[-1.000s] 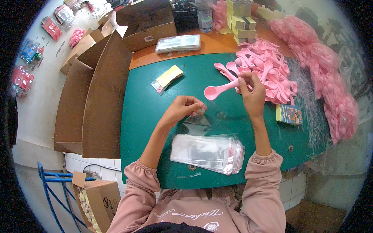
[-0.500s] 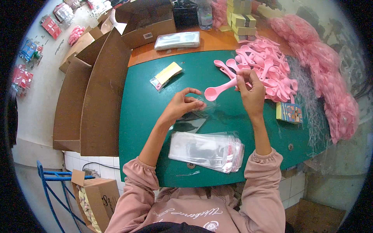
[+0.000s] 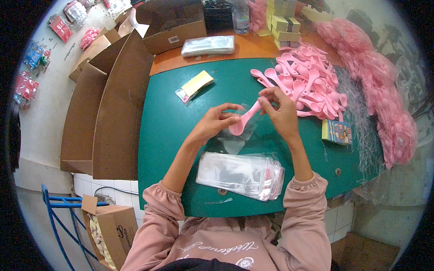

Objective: The person repeatedly picks up pink plastic spoons and small yellow cards, places them into clear plastic bags, and seals the bags. The person stacks the completed packages on the table. The task is performed continuously throughout the clip.

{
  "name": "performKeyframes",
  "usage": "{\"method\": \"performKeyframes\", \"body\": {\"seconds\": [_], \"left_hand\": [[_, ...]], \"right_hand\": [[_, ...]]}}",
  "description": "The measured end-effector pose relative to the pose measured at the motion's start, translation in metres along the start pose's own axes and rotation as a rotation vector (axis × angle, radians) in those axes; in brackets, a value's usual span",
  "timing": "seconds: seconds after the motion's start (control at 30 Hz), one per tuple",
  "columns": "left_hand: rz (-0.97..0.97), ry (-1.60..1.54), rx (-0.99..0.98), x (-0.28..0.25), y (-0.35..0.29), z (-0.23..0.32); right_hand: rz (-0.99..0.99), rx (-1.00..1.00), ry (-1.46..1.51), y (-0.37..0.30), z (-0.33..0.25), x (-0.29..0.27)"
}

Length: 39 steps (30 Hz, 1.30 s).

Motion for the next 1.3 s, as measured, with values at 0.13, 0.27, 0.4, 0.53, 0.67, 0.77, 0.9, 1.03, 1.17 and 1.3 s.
{"method": "performKeyframes", "body": {"seconds": [0.13, 0.27, 0.4, 0.53, 0.67, 0.77, 0.9, 1.03, 1.17, 1.3], "left_hand": [[0.002, -0.076, 0.084, 0.005, -0.001, 0.004], [-0.168, 0.071, -0.091, -0.001, -0.002, 0.005], [-0.013, -0.025, 0.022, 0.002, -0.002, 0.024], [-0.034, -0.004, 0.067, -0.001, -0.012, 0.043], [-0.027, -0.162, 0.126, -0.013, -0.022, 0.063], [0.001, -0.202, 0.16, -0.015, -0.021, 0.074], [0.087, -0.233, 0.135, -0.025, -0.024, 0.068], [0.08, -0.24, 0.13, -0.024, -0.025, 0.068], [0.009, -0.181, 0.08, -0.017, -0.021, 0.066], [-0.123, -0.122, 0.055, -0.001, -0.013, 0.048]], "right_hand": [[-0.042, 0.035, 0.13, 0.0, 0.004, 0.009], [-0.004, 0.004, 0.14, -0.001, -0.002, 0.0], [-0.254, -0.15, 0.05, -0.013, -0.013, 0.025], [-0.378, -0.277, -0.075, -0.03, -0.042, 0.023], [0.255, -0.106, -0.672, -0.034, -0.042, -0.118], [0.458, 0.254, -1.486, -0.066, 0.019, -0.254], [0.35, 0.792, -1.214, -0.075, 0.044, -0.263], [0.592, 0.17, -1.486, -0.074, -0.002, -0.246], [0.549, 0.193, -0.891, -0.062, -0.036, -0.208], [0.301, -0.026, -0.282, -0.031, -0.06, -0.092]]}}
Point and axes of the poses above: each hand's wrist, its own y-axis towards the middle knuckle, its own x-axis out of the palm, z = x × y, the point moved 6 cm from there along y, towards the middle knuckle, and after that the axes turned 5 degrees about y, right-handed, at the moved point
